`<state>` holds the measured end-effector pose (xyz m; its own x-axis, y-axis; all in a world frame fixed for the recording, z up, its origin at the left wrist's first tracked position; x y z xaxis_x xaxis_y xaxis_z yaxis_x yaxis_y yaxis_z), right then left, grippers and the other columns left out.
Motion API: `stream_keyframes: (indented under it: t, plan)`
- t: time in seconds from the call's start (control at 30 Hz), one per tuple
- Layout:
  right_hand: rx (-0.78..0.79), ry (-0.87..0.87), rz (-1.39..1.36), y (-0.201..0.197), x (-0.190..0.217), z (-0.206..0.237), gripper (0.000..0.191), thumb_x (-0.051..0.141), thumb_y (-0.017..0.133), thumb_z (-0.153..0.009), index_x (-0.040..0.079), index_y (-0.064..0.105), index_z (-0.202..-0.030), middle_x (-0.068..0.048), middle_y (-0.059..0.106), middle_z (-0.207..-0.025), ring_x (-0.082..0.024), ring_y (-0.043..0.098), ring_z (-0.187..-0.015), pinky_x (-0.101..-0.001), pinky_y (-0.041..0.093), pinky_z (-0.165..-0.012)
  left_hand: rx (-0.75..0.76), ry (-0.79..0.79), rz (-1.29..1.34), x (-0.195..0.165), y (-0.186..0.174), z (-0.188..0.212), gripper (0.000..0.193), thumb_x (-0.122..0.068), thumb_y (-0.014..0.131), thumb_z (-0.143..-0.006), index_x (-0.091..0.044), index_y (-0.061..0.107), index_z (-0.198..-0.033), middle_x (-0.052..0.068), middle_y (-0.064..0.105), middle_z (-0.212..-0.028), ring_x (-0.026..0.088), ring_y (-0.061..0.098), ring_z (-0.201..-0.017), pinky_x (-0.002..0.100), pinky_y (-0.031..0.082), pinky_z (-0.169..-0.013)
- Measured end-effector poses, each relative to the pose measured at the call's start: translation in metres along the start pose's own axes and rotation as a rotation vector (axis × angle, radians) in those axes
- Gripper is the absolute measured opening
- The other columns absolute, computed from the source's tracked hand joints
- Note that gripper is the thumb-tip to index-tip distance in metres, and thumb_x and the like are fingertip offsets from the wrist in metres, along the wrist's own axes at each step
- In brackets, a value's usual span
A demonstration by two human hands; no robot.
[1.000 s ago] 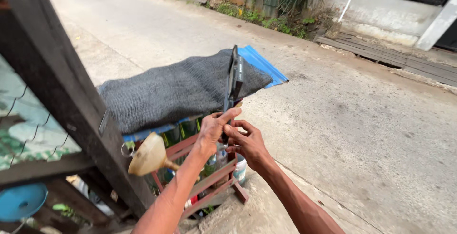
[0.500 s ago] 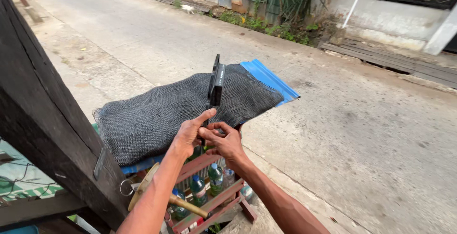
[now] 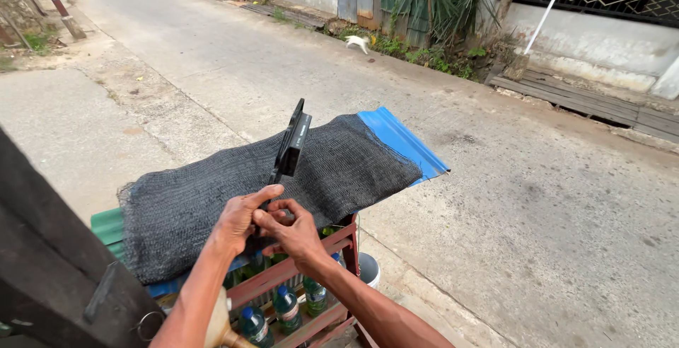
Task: The person scrubs a black air filter with a toothbrush in a white tub of water, rinses it, and places it on a cloth outside to dry. The person repeats the scrubbing and rinsing steps and then places the filter on a metal gate.
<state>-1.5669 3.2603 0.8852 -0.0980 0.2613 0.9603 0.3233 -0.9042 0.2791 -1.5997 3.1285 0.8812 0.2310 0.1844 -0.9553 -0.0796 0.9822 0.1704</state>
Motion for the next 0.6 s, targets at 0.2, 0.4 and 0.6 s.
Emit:
stream_keyframes:
  t: [0.2, 0.4, 0.6]
  plan:
    - [0.159, -0.018, 0.189, -0.007, 0.002, -0.001, 0.055, 0.038, 0.073, -0.091, 0.004, 0.060, -0.132, -0.012, 0.075, -0.115, -0.018, 0.073, -0.099, -0.0302, 0.062, -0.065, 0.074, 0.002, 0.168, -0.001, -0.007, -0.008, 0.045, -0.041, 0.085, -0.076, -0.003, 0.069, -0.095, 0.008, 0.068, -0.078, 0.017, 0.065, -0.056, 0.032, 0.053, -0.049]
    - [0.165, 0.030, 0.225, -0.029, -0.009, -0.009, 0.043, 0.034, 0.068, -0.096, 0.000, 0.067, -0.123, -0.014, 0.076, -0.112, -0.018, 0.076, -0.095, -0.0307, 0.064, -0.069, 0.047, -0.037, 0.222, -0.011, -0.019, -0.003, 0.059, -0.049, 0.074, -0.074, 0.001, 0.066, -0.105, 0.016, 0.071, -0.076, 0.025, 0.070, -0.058, 0.035, 0.058, -0.053]
    - [0.156, 0.034, 0.327, -0.061, -0.020, -0.005, 0.034, 0.030, 0.067, -0.097, 0.002, 0.071, -0.115, -0.011, 0.078, -0.102, -0.015, 0.076, -0.086, -0.0276, 0.062, -0.065, 0.148, 0.016, 0.354, -0.019, -0.033, 0.003, 0.060, -0.046, 0.075, -0.079, 0.002, 0.062, -0.112, 0.020, 0.068, -0.082, 0.025, 0.067, -0.055, 0.040, 0.054, -0.050]
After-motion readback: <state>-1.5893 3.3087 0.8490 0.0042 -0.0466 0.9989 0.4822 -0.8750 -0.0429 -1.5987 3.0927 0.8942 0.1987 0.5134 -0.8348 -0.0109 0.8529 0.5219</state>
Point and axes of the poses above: each hand's wrist, its own z-axis away from the middle knuckle, its own y-axis out of the palm, x = y × z, the point moved 7 cm from there along -z, towards the middle knuckle
